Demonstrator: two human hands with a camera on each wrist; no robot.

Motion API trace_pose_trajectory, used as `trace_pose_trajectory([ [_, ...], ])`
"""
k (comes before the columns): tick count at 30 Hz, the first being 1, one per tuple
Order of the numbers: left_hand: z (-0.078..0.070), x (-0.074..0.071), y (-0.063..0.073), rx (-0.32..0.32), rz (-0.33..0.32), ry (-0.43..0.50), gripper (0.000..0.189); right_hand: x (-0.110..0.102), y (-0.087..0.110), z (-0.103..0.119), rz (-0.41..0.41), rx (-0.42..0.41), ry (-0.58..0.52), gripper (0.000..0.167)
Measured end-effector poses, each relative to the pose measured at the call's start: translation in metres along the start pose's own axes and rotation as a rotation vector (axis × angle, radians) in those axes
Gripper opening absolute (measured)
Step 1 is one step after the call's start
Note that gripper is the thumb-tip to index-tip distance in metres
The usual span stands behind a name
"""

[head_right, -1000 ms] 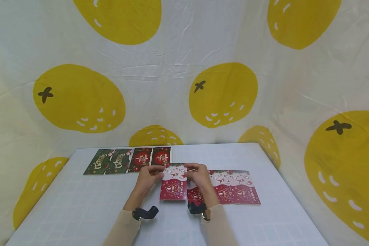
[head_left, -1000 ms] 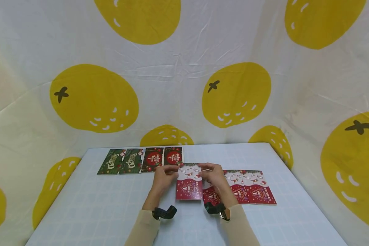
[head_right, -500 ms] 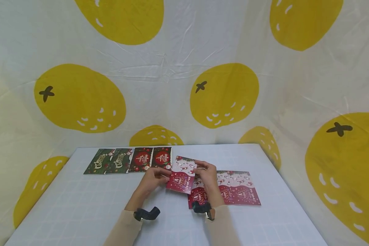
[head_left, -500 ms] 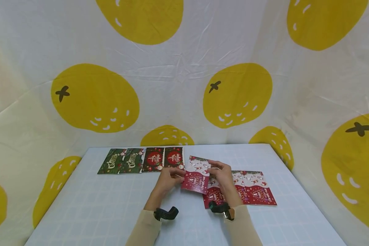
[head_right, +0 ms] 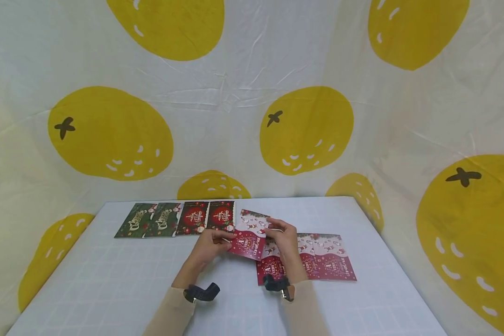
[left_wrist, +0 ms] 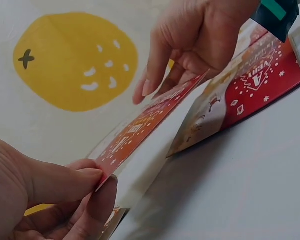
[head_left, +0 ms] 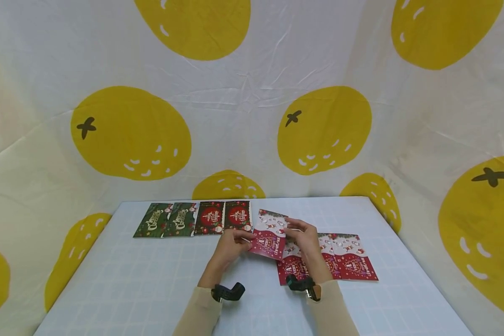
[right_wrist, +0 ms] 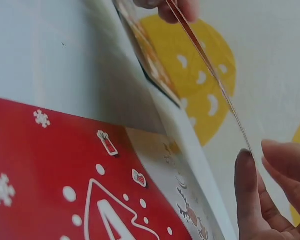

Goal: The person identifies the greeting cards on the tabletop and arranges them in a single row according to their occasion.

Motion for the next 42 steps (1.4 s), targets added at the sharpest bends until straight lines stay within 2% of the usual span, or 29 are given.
trace_pose_trajectory([
  [8, 0.0, -0.02, -0.003, 0.01, -0.138, 0.035, 0.026, 0.019, 0.003, 0.007, 0.13, -0.057, 0.035, 0.036],
  [16, -0.001, -0.032, -0.003, 0.043, -0.221, 0.036, 0.028, 0.038, 0.005, 0.008, 0.198, -0.081, 0.042, 0.034],
  [21, -0.001, -0.035, -0.003, 0.046, -0.245, 0.046, 0.027, 0.044, 0.007, 0.008, 0.21, -0.077, 0.062, 0.036],
  [28, 0.003, -0.037, -0.003, 0.016, -0.272, 0.062, 0.027, 0.046, 0.009, 0.006, 0.204, -0.054, 0.09, 0.036],
  [34, 0.005, -0.038, -0.002, -0.002, -0.275, 0.068, 0.026, 0.047, 0.01, 0.005, 0.2, -0.038, 0.113, 0.034],
  [42, 0.007, -0.036, -0.003, 0.015, -0.274, 0.082, 0.028, 0.046, 0.011, 0.004, 0.187, -0.033, 0.141, 0.034],
])
Point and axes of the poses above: each hand's wrist, its own y-axis away from the middle knuckle, its own x-axis out of the palm, z = x × y, the point moved 8 cm from there along -y, towards the middle knuckle, and after that the axes turned 6 degrees about y, right-handed, at the moved point
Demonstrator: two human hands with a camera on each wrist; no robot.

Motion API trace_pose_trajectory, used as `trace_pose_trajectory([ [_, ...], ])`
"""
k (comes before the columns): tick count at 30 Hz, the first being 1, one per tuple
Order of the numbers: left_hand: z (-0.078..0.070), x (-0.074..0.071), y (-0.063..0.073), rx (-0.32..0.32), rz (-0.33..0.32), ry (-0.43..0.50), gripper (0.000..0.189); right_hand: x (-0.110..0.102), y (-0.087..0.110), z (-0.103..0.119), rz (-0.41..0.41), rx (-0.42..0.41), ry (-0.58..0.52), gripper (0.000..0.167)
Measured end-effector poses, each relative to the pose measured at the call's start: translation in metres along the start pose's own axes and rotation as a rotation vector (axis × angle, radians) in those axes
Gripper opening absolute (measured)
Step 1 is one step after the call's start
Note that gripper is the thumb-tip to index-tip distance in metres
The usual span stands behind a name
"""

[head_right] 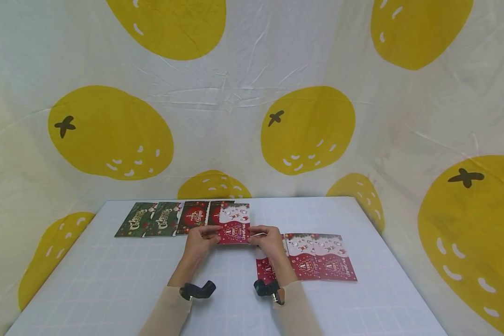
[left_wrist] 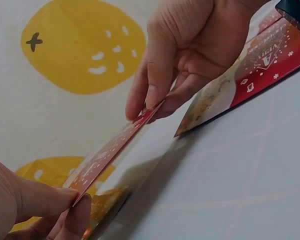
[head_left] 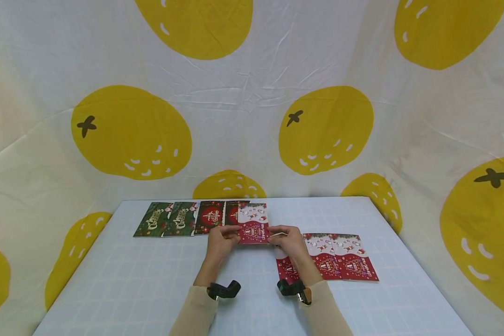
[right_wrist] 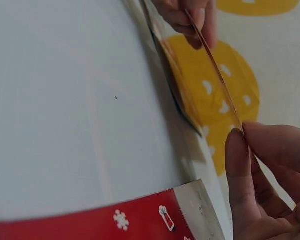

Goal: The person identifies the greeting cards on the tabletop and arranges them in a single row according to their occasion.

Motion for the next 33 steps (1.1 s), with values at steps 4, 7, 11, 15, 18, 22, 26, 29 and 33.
trace_pose_trajectory([
  [4, 0.003, 0.002, 0.001, 0.013, -0.009, 0.001, 0.031, -0.002, 0.001, -0.002, -0.009, 0.01, 0.031, 0.032],
  [7, 0.002, 0.005, 0.001, 0.04, -0.011, -0.026, 0.032, -0.004, 0.0, -0.003, -0.026, -0.003, 0.054, 0.032],
  [11, -0.001, 0.009, 0.001, 0.074, -0.01, -0.062, 0.033, -0.008, -0.001, -0.002, -0.051, -0.018, 0.082, 0.032],
  [15, 0.0, 0.013, 0.001, 0.061, -0.019, -0.095, 0.033, -0.011, -0.002, -0.001, -0.059, -0.009, 0.097, 0.033],
  [18, -0.001, 0.015, 0.0, 0.062, -0.02, -0.137, 0.032, -0.012, -0.004, 0.0, -0.059, 0.007, 0.106, 0.032],
  [22, -0.007, 0.02, -0.003, 0.094, -0.009, -0.18, 0.03, -0.015, -0.008, 0.005, -0.062, 0.012, 0.142, 0.029],
  [26, -0.015, 0.026, -0.012, 0.123, -0.002, -0.23, 0.025, -0.02, -0.014, 0.013, -0.079, 0.002, 0.199, 0.028],
  [29, -0.021, 0.032, -0.022, 0.139, 0.007, -0.276, 0.023, -0.024, -0.02, 0.017, -0.089, 0.014, 0.227, 0.028],
  [33, -0.025, 0.041, -0.035, 0.15, 0.035, -0.328, 0.024, -0.027, -0.027, 0.017, -0.096, 0.018, 0.26, 0.029],
])
Point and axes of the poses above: each hand's wrist, its own y-axis away from the middle knuckle, its own x-axis out of the palm, z = x × y, the point moved 8 cm from there along -y, towards the middle knuckle, and after that the axes turned 6 degrees about y, right-handed, at the moved point
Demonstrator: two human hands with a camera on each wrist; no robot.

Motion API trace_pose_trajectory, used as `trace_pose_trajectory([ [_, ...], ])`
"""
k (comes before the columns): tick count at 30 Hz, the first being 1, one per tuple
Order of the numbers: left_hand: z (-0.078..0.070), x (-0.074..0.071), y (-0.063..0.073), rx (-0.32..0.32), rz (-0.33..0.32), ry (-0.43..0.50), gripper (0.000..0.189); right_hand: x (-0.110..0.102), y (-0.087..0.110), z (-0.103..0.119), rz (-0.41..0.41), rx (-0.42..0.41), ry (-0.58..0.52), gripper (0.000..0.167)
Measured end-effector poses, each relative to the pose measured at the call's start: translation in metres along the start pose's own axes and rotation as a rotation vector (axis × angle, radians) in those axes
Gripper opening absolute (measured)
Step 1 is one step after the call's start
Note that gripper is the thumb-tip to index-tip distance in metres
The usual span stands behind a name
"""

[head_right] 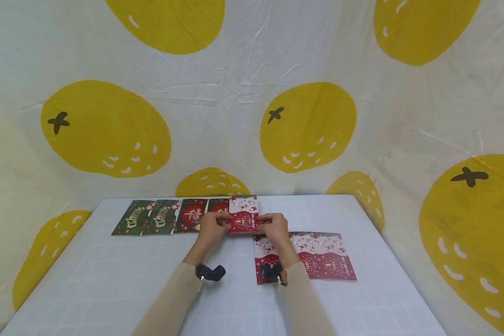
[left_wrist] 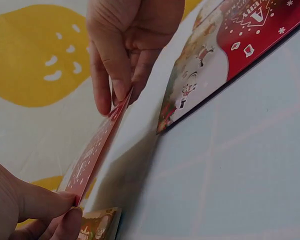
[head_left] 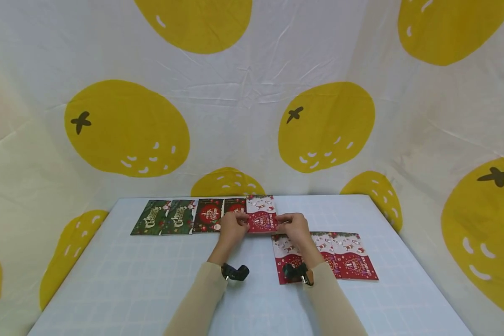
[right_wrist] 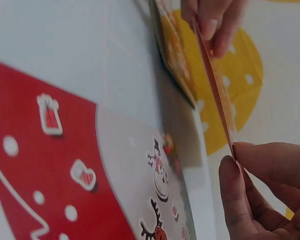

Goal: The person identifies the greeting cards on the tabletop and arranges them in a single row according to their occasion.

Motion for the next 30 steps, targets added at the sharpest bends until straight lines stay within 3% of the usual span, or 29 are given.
trace_pose_trajectory([
  [10, -0.007, 0.015, -0.022, 0.033, 0.046, -0.107, 0.024, 0.0, -0.019, -0.002, -0.006, -0.011, 0.048, 0.029],
  [17, -0.002, 0.023, -0.03, -0.01, 0.062, -0.171, 0.021, 0.001, -0.028, -0.006, -0.011, 0.005, 0.063, 0.03],
  [30, 0.006, 0.03, -0.03, -0.021, 0.066, -0.197, 0.018, 0.003, -0.032, -0.006, -0.01, -0.001, 0.109, 0.03],
])
Point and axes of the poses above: each hand's wrist, its own y-axis away from the middle knuckle, its own x-axis out of the palm, z = x × y, the point moved 8 cm from there along -y, towards the middle knuckle, and after that the axes turned 6 degrees about y, right-handed, at the moved point
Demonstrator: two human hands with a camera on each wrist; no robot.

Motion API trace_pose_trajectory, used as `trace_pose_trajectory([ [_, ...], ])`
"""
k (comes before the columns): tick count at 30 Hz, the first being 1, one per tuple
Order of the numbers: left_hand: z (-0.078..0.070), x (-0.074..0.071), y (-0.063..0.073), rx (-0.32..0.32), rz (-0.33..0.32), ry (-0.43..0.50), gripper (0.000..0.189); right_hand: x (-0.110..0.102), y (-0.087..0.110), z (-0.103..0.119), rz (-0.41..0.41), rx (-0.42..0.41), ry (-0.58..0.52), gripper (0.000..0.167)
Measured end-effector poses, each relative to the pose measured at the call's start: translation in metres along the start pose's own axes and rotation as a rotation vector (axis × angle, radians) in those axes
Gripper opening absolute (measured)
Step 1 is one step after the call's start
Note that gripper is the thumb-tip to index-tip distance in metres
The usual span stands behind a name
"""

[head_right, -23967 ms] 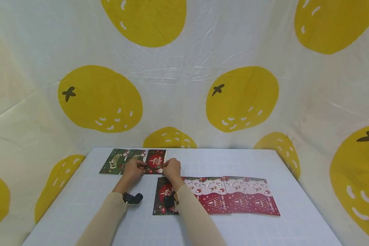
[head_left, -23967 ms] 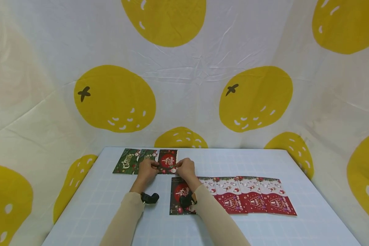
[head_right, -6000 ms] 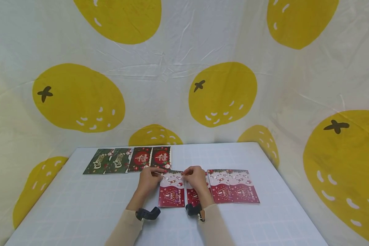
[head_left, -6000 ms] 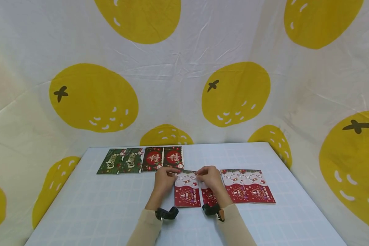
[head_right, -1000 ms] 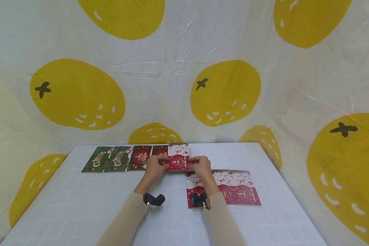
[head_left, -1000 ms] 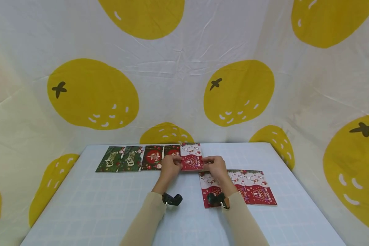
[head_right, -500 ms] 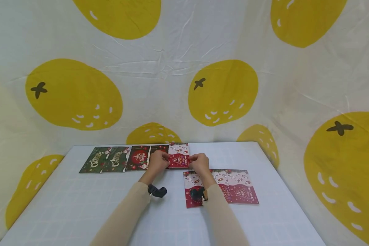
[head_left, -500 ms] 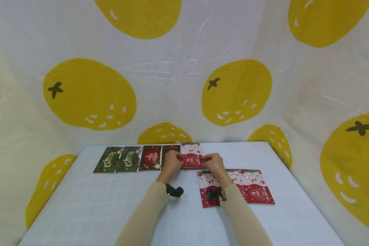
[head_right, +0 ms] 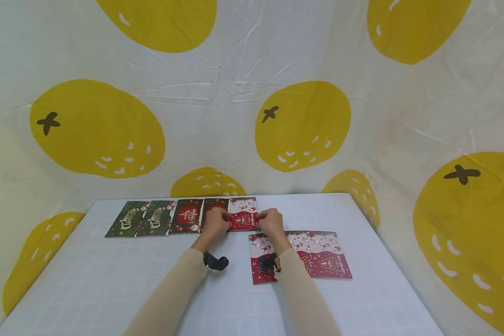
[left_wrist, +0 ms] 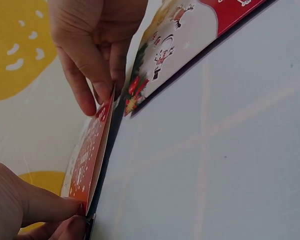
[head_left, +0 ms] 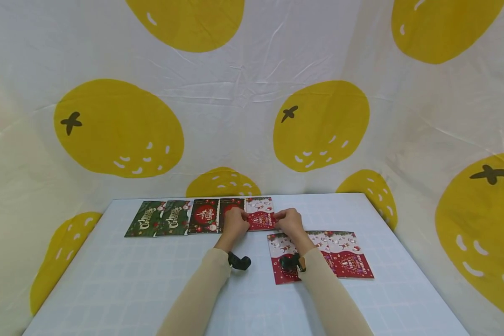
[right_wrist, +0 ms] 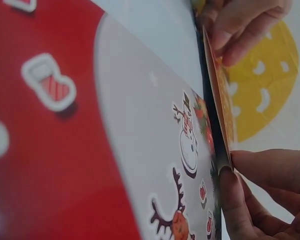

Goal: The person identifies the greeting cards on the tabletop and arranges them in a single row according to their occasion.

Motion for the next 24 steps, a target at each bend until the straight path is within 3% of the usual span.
trace_pose_trajectory([
  [15, -0.0018, 0.0011, 0.0043, 0.075, -0.021, -0.016, 0.018, 0.0038, 0.0016, 0.002, -0.027, 0.005, 0.081, 0.026],
  [24, -0.0015, 0.0033, 0.0044, 0.05, 0.005, -0.008, 0.021, 0.0023, 0.0013, 0.0006, -0.037, -0.005, 0.107, 0.027],
])
Point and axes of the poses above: each hand's wrist, its own y-axis away from the middle knuckle, its own x-axis out of the palm, z = x × y, the point moved 8 cm from there along -y, towards the middle knuckle, and after that the axes turned 6 degrees about y, right-handed, at the moved point
